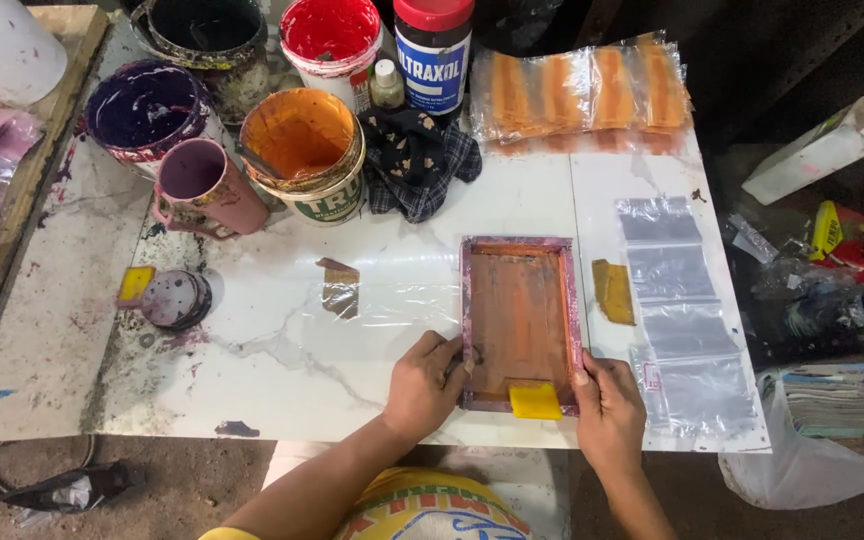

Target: Manually screen printing a design onto small plastic bags using ink and a screen frame.

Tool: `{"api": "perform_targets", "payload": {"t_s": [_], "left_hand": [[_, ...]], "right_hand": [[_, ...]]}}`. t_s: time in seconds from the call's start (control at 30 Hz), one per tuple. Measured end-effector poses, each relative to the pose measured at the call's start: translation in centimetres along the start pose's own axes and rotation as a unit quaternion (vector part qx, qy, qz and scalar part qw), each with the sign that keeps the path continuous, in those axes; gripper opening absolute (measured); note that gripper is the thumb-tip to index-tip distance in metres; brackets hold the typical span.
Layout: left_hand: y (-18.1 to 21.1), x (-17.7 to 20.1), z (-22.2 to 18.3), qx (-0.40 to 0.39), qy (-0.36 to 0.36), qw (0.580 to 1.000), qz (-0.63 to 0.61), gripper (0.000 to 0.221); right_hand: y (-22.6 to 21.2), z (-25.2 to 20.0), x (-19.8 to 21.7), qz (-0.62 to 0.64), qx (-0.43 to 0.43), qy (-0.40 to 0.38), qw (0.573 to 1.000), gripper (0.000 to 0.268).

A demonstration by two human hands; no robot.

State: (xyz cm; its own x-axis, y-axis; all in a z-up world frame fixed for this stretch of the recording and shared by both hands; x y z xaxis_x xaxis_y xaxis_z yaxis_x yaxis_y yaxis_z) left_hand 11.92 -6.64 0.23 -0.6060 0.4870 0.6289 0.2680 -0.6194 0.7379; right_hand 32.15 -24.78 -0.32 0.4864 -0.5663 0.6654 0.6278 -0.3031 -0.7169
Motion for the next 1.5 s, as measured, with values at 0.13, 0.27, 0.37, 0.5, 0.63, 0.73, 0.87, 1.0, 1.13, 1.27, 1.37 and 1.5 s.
{"api": "perform_targets", "payload": {"t_s": [0.13,0.27,0.37,0.5,0.63,0.73,0.87,1.0,1.13,1.27,1.37,1.5], "left_hand": [[0.1,0.0,0.0,0.024,-0.021,0.999,0.013,0.030],[0.0,-0.2,0.0,0.023,-0.018,0.999,0.016,0.031],[-0.1,-0.3,-0.1,0.024,-0.016,0.999,0.019,0.032],[-0.3,-0.5,-0.1,0.034,-0.018,0.999,0.026,0.036],[-0.3,-0.5,-0.1,0.028,-0.006,0.999,0.024,0.036],[-0.2,-0.5,0.0,0.032,-0.010,0.999,0.032,0.037],[-0.2,-0.5,0.0,0.032,-0.008,0.999,0.034,0.036],[0.0,-0.4,0.1,0.027,-0.008,0.999,0.032,0.035],[0.2,-0.1,0.1,0.027,-0.015,0.999,0.027,0.034],[0.4,0.0,0.2,0.026,-0.009,0.999,0.020,0.033],[0.3,-0.1,0.2,0.025,-0.007,0.999,0.023,0.033],[0.0,-0.3,0.0,0.021,-0.005,0.999,0.023,0.034]], "right_hand": [[-0.1,0.1,0.1,-0.014,0.018,0.005,1.000,0.033],[0.0,0.1,0.0,-0.024,0.023,0.007,0.999,0.034],[0.2,0.0,-0.1,-0.026,0.022,0.008,0.999,0.034],[0.4,0.1,-0.2,-0.038,0.014,0.000,0.999,0.036],[0.2,0.2,-0.3,-0.045,0.015,-0.001,0.999,0.036],[0.4,0.3,-0.4,-0.050,0.023,0.000,0.998,0.036],[0.7,0.4,-0.5,-0.042,0.035,0.002,0.999,0.035],[0.4,0.4,-0.4,-0.047,0.036,0.005,0.998,0.035],[0.5,0.4,-0.4,-0.050,0.026,0.002,0.998,0.037],[0.5,0.3,-0.5,-0.053,0.004,-0.005,0.999,0.036],[0.9,0.4,-0.7,-0.058,-0.005,-0.007,0.998,0.037],[1.1,0.3,-0.7,-0.062,0.004,-0.006,0.998,0.038]]}}
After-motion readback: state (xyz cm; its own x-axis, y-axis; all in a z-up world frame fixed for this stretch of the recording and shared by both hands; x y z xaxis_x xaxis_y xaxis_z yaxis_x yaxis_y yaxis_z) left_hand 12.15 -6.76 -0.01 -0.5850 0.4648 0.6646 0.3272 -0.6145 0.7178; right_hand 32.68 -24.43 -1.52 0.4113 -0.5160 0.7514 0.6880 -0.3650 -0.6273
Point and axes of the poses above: each hand's wrist, its own z-axis towards the middle knuckle, its own x-axis out of the back of the hand, y = z × x, the point moved 2 cm from there along z, towards the middle knuckle, and after that the axes turned 8 degrees about -y, right-handed, at the moved point
